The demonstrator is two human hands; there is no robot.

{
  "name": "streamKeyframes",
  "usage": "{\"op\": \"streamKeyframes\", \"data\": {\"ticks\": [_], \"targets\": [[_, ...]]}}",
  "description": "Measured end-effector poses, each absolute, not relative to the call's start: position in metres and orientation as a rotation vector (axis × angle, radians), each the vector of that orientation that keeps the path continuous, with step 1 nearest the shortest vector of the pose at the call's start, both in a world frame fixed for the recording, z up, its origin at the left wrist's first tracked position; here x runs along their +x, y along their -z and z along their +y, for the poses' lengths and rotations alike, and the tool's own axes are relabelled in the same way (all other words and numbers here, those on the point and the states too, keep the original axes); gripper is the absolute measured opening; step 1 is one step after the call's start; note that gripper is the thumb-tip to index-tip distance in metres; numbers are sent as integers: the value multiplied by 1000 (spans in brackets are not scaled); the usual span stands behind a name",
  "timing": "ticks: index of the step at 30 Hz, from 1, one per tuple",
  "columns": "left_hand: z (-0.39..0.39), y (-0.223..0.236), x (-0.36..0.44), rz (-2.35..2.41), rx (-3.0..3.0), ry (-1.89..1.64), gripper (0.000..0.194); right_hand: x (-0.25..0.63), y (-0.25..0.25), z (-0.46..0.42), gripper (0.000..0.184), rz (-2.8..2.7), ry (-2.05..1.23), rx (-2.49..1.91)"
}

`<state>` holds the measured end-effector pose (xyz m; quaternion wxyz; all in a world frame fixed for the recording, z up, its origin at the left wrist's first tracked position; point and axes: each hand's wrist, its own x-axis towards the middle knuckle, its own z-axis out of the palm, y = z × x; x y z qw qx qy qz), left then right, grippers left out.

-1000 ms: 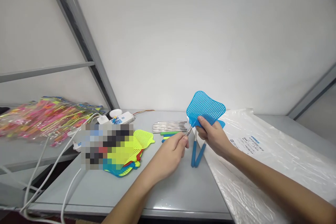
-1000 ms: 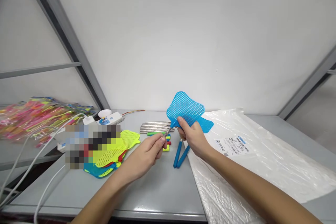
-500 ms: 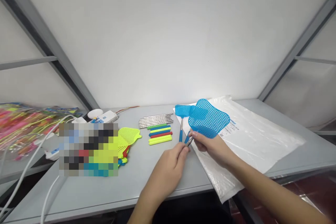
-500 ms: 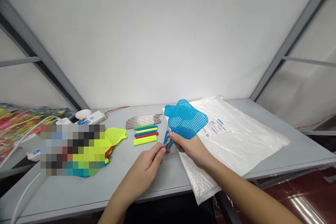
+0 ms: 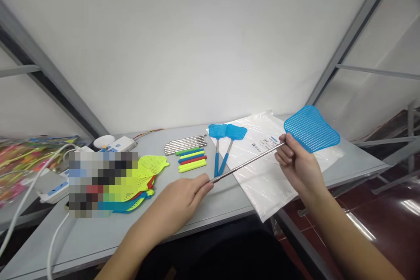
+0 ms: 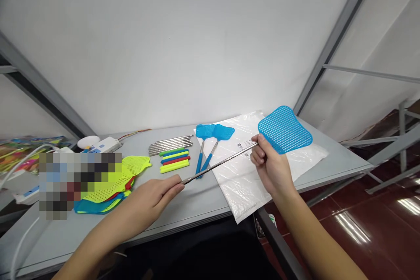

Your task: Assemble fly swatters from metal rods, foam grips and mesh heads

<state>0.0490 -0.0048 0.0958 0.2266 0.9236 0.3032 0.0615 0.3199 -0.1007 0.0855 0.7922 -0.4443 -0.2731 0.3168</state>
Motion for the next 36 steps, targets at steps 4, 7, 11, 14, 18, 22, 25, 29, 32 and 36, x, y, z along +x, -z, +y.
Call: {"op": "streamKeyframes", "data": {"ticks": [4,7,11,14,18,22,25,29,32,36], "targets": [[-27,-78,47,840,2517,-115,33,283,-57,-101,27,-581,-878,-985],[-42,-66,52,831,2476,-66,29,251,-39,-103,32,-660,-1040,-1035],[-45,-66,49,883,2585,-45,32,239,-36,-111,34,-913,-1077,-1103],[-41,-73,44,896,2694,-14,32,248,-43,-114,34,-1013,-962,-1166],[-37,-80,37,919,2792,-36,32,264,-57,-115,31,-906,-898,-1106],[-30,-81,29,958,2813,-114,33,281,-66,-114,29,-743,-829,-1002],[-26,-79,25,999,2873,-143,35,288,-66,-112,28,-713,-809,-973],[-30,-73,26,1068,3039,-235,37,282,-59,-115,25,-720,-872,-997],[-38,-69,31,1001,3124,-294,40,265,-54,-120,27,-897,-1023,-1110],[-39,-65,35,923,3155,-368,40,250,-49,-119,22,-1047,-1123,-1177]]}}
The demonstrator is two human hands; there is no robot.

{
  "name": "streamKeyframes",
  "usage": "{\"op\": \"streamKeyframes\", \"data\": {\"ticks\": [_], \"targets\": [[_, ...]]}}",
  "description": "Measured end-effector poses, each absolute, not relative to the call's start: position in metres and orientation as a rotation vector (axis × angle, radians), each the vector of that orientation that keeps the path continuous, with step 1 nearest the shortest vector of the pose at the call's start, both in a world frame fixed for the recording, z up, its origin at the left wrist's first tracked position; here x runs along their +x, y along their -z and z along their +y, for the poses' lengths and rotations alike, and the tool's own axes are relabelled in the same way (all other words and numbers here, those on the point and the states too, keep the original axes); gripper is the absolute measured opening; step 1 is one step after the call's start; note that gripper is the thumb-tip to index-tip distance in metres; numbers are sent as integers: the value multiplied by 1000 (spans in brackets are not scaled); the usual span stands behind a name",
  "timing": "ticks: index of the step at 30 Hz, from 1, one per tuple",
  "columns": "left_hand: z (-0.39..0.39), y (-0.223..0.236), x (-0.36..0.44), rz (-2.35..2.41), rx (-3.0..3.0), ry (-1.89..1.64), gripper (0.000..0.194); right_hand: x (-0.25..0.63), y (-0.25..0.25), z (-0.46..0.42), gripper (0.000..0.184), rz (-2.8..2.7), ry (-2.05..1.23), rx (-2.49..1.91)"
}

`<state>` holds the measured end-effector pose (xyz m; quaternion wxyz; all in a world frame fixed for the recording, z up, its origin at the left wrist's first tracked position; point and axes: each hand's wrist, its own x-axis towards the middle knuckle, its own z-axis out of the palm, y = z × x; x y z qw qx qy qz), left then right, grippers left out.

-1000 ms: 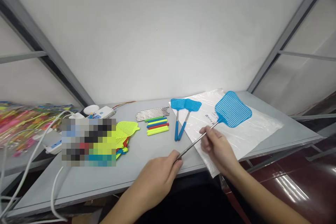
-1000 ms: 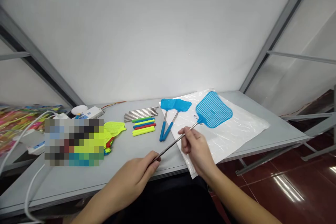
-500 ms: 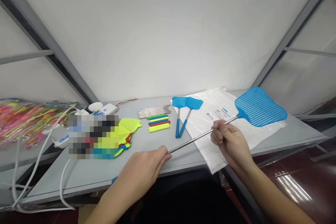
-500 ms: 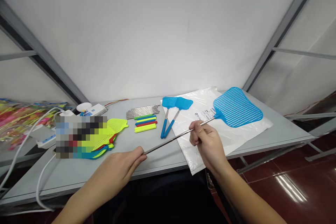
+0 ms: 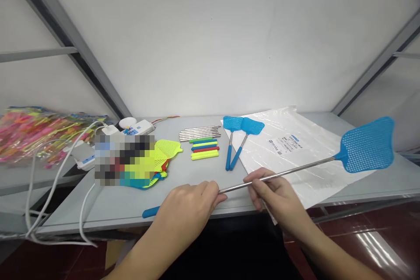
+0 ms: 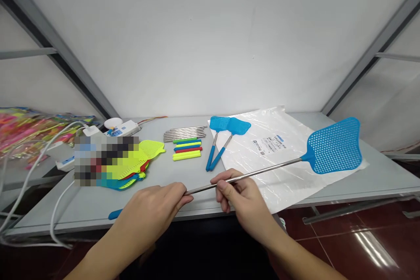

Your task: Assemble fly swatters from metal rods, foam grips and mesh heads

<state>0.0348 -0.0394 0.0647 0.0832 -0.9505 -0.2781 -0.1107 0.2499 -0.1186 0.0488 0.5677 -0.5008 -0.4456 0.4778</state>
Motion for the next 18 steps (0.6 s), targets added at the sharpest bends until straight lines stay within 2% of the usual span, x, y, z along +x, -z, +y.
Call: {"op": "streamKeyframes", "data": {"ticks": [8,15,18], "targets": [[-13,-65,24,-790,-2854,433,43,277,-61,-108,20,-900,-823,-1194],[-8,-60,28,-1022,-2767,415,36,247,-64,-77,18,-740,-927,-1126],[-9,-50,37,-1091,-2826,372,30,214,-53,-63,21,-771,-1096,-1171]]}}
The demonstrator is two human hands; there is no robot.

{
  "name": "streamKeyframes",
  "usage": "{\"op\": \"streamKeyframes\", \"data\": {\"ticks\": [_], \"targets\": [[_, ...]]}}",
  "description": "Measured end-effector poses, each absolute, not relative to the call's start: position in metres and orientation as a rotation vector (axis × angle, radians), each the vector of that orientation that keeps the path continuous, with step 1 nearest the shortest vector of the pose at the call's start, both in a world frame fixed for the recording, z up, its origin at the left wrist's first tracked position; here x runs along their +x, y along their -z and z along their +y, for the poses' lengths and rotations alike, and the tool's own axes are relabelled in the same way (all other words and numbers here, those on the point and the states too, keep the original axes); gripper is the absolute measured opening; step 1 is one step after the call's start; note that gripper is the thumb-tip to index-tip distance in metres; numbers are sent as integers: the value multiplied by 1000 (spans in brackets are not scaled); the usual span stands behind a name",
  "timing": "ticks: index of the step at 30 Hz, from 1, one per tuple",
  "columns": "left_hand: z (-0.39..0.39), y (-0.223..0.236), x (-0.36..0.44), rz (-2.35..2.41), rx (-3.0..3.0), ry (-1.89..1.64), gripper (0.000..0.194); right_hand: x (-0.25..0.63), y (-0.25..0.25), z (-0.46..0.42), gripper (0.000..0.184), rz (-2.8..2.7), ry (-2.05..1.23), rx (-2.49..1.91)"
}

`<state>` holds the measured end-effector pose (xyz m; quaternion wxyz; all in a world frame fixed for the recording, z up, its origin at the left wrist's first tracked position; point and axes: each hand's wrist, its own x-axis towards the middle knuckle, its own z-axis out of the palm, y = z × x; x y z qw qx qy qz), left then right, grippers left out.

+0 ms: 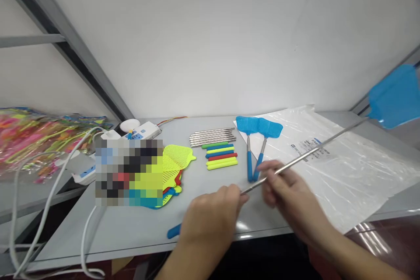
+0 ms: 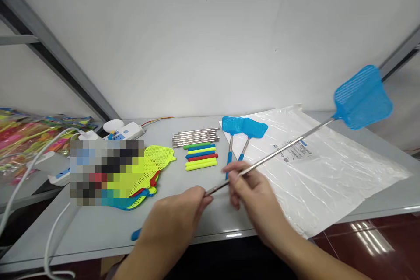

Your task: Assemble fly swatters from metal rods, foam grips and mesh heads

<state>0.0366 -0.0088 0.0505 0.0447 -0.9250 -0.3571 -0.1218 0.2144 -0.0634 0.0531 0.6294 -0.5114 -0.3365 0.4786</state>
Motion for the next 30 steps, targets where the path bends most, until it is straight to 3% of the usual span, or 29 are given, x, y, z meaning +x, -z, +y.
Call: {"op": "streamKeyframes", "data": {"ticks": [5,10,17,27,30], "targets": [[-1,-46,41,-1137,-2941,297,34,196,-47,-53,42,-991,-1042,-1296],[17,-54,34,-1115,-2933,254,40,227,-58,-51,37,-818,-1004,-1247],[12,-50,20,-884,-2704,515,41,277,-77,-56,37,-566,-852,-1031],[-7,-49,36,-803,-2580,581,31,242,-50,-71,25,-807,-1256,-963],[-4,-44,38,-798,-2619,605,33,235,-46,-73,24,-916,-1228,-983]]}}
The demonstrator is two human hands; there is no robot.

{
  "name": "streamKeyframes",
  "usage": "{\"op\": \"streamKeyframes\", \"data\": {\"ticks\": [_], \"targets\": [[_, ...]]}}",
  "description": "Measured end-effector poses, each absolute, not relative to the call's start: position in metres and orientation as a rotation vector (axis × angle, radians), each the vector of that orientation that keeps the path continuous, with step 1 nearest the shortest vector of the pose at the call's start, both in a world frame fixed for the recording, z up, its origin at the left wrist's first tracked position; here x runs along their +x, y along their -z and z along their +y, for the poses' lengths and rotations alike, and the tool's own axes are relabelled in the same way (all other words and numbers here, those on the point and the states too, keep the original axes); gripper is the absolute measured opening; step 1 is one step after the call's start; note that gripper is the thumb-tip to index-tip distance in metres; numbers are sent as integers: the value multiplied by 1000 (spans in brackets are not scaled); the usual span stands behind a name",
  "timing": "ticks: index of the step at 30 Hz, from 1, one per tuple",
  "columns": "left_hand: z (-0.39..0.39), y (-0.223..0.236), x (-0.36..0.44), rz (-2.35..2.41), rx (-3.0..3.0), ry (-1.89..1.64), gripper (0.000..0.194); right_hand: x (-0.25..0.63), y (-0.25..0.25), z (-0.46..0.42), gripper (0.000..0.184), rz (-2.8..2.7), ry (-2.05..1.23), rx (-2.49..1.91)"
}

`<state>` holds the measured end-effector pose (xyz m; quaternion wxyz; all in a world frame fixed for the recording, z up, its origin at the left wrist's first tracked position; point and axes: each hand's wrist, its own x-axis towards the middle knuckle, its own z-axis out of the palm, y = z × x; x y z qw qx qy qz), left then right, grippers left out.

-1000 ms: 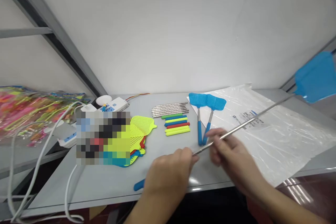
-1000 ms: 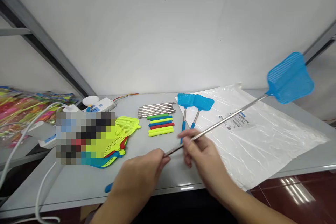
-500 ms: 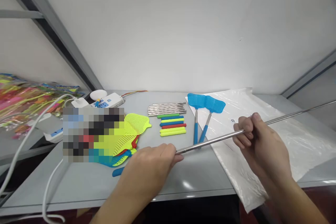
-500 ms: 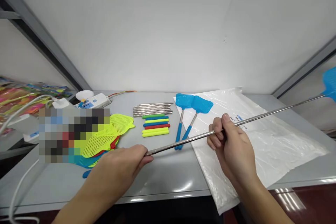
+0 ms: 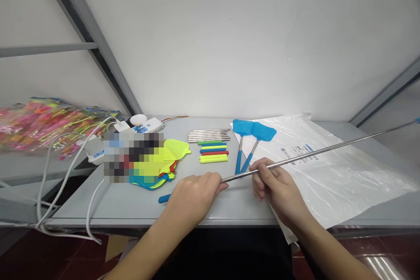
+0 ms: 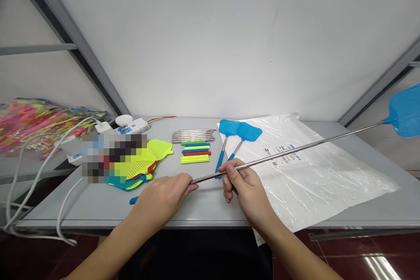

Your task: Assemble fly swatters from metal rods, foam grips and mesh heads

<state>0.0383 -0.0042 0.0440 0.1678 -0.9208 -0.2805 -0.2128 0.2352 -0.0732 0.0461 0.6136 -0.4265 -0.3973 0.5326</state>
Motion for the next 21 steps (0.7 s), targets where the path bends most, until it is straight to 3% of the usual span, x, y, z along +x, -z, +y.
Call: {"op": "streamKeyframes", "data": {"ticks": [11,21], "targets": [[-6,-57,4,-786,-2663,547,32,292,-72,-94,20,-703,-896,-1031],[7,-40,-9,-906,-2636,530,33,314,-61,-85,21,-548,-954,-1010]]}}
